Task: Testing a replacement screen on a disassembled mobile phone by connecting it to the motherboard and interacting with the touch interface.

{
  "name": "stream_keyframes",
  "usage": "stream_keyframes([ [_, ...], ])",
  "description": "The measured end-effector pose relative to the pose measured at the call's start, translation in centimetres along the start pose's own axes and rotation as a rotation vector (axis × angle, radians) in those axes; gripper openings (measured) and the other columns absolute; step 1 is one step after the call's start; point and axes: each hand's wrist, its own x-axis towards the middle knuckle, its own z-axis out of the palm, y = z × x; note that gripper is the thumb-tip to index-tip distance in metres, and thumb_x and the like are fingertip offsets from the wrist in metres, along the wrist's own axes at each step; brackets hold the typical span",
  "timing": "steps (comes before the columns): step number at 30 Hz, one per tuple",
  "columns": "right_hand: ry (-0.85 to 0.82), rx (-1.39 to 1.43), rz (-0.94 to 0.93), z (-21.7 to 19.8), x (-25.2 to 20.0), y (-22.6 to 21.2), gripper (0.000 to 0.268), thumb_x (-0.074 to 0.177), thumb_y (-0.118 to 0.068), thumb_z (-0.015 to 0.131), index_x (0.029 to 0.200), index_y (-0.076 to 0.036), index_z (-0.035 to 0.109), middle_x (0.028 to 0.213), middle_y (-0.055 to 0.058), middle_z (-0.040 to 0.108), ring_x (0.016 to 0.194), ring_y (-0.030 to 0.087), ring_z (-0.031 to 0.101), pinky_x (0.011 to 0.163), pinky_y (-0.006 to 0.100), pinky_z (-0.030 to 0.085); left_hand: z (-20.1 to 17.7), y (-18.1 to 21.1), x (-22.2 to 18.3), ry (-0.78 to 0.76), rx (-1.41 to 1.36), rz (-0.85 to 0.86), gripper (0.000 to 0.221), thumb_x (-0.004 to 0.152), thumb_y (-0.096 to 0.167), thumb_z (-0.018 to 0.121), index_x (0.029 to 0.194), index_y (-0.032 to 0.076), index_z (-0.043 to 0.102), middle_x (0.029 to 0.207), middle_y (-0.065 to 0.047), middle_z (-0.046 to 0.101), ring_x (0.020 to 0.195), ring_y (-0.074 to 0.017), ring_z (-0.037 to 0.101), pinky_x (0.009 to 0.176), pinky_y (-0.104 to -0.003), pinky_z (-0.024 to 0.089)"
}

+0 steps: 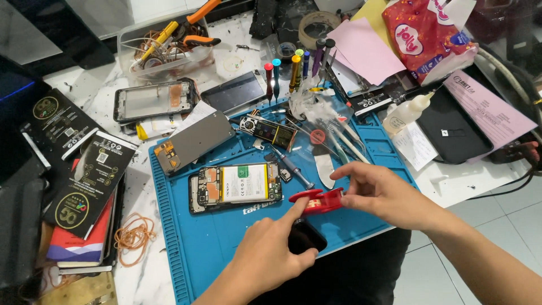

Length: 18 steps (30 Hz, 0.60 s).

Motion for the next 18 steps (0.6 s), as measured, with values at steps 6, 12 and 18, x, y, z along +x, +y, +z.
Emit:
stream_keyframes([
  [6, -0.063, 0.102, -0.046, -0.8, 0.6, 1.3, 0.042, 0.084, -0.019, 0.073, 0.125, -0.009, 0.073, 0.077, 0.008, 0.066, 0.076, 0.015, 0.061, 0.068, 0.031, 0.053, 0.0, -0.2, 0.1, 0.021, -0.018, 0.022, 0.091, 0.085, 0.044, 0.065, 0.162, 0.026, 0.020, 0.082, -0.007, 0.069, 0.069, -0.0259, 0.062, 0.061, -0.038, 0.048],
  [12, -0.100, 0.159, -0.115, -1.1, 0.9, 2.4, 0.037, 0.085, -0.010, 0.073, 0.122, -0.003, 0.074, 0.071, 0.005, 0.066, 0.066, 0.013, 0.061, 0.066, 0.029, 0.050, 1.2, -0.9, 0.6, 0.082, 0.035, 0.069, 0.091, 0.083, 0.041, 0.067, 0.161, 0.024, 0.023, 0.063, -0.007, 0.067, 0.058, -0.0293, 0.062, 0.056, -0.042, 0.046],
  [18, -0.163, 0.223, -0.150, -2.0, 1.3, 2.9, 0.041, 0.086, -0.011, 0.070, 0.126, -0.002, 0.069, 0.074, 0.004, 0.074, 0.084, 0.016, 0.075, 0.084, 0.034, 0.062, 1.7, -1.5, 1.2, 0.092, 0.036, 0.051, 0.096, 0.082, 0.042, 0.070, 0.163, 0.027, 0.019, 0.058, -0.006, 0.067, 0.050, -0.0269, 0.059, 0.048, -0.041, 0.041],
])
